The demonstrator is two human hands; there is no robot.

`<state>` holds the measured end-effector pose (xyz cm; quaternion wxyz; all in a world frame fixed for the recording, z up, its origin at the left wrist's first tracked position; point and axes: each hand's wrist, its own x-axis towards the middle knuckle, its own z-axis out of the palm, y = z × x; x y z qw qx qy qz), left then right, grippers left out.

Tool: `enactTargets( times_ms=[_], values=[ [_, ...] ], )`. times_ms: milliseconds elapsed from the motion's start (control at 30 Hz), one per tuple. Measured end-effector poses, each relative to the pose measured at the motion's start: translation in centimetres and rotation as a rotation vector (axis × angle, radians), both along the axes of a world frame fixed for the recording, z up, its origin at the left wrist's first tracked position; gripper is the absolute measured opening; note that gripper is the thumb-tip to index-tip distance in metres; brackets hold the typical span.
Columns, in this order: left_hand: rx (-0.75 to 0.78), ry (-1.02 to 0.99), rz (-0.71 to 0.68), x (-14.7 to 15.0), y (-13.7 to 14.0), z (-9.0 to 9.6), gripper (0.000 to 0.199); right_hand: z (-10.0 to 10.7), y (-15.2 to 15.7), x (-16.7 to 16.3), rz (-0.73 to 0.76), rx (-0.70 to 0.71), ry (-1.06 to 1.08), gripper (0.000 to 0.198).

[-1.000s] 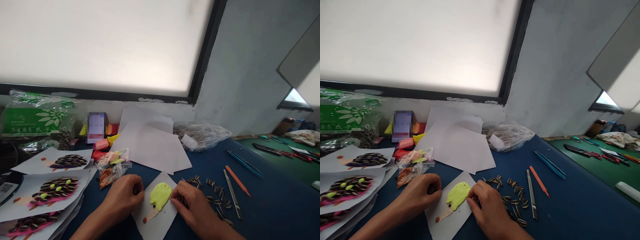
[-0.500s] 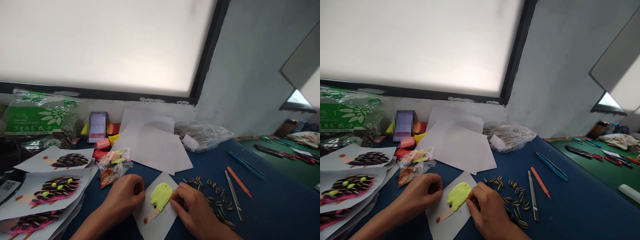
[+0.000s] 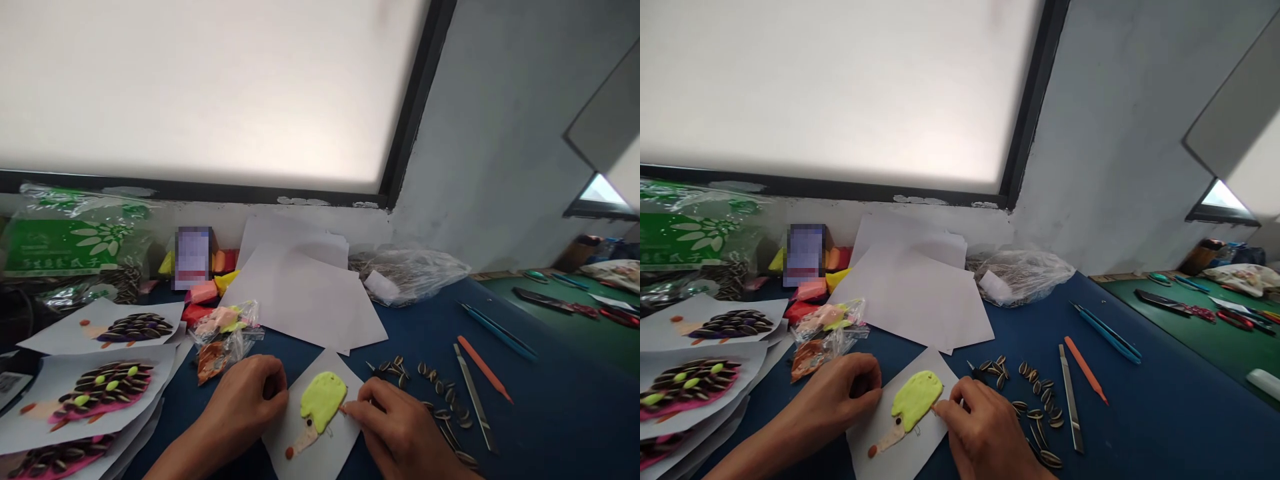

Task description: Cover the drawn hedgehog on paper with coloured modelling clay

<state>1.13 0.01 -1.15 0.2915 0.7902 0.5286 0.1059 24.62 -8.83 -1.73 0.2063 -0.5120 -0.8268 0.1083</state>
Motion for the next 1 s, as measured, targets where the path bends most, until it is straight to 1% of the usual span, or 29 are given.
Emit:
enactTargets(
  times_ms=[133, 233, 367, 533, 733, 867, 1000],
  values=[
    [0.015, -0.009, 0.005, -0.1, 0.0, -0.3, 0.011, -0.5, 0.1, 0.5, 0.007, 0.041, -0.041, 0.034],
    [0.021, 0.005, 0.0, 0.0, 0.0, -0.2, 0.012, -0.7, 0.1, 0.6, 0.011, 0.063, -0.069, 0.032],
    [0.023, 0.013, -0.013, 0.0, 0.1, 0.0, 0.01, -1.1, 0.0, 0.5, 0.042, 0.129, -0.128, 0.032],
    [0.013, -0.016, -0.004, 0.0, 0.0, -0.1, 0.006, -1.1, -0.2, 0.3, 0.041, 0.18, -0.157, 0.035],
    [0.084, -0.103, -0.104, 0.2, -0.3, -0.7, 0.018, -1.1, -0.2, 0.4, 0.042, 0.23, -0.145, 0.031],
    [0.075, -0.123, -0.123, 0.3, -0.3, -1.1, 0.021, -1.2, -0.2, 0.5, 0.043, 0.203, -0.077, 0.031],
    [0.058, -0.14, -0.119, 0.2, -0.3, -1.2, 0.022, -1.1, -0.2, 0.4, 0.033, 0.153, -0.071, 0.032]
  ],
)
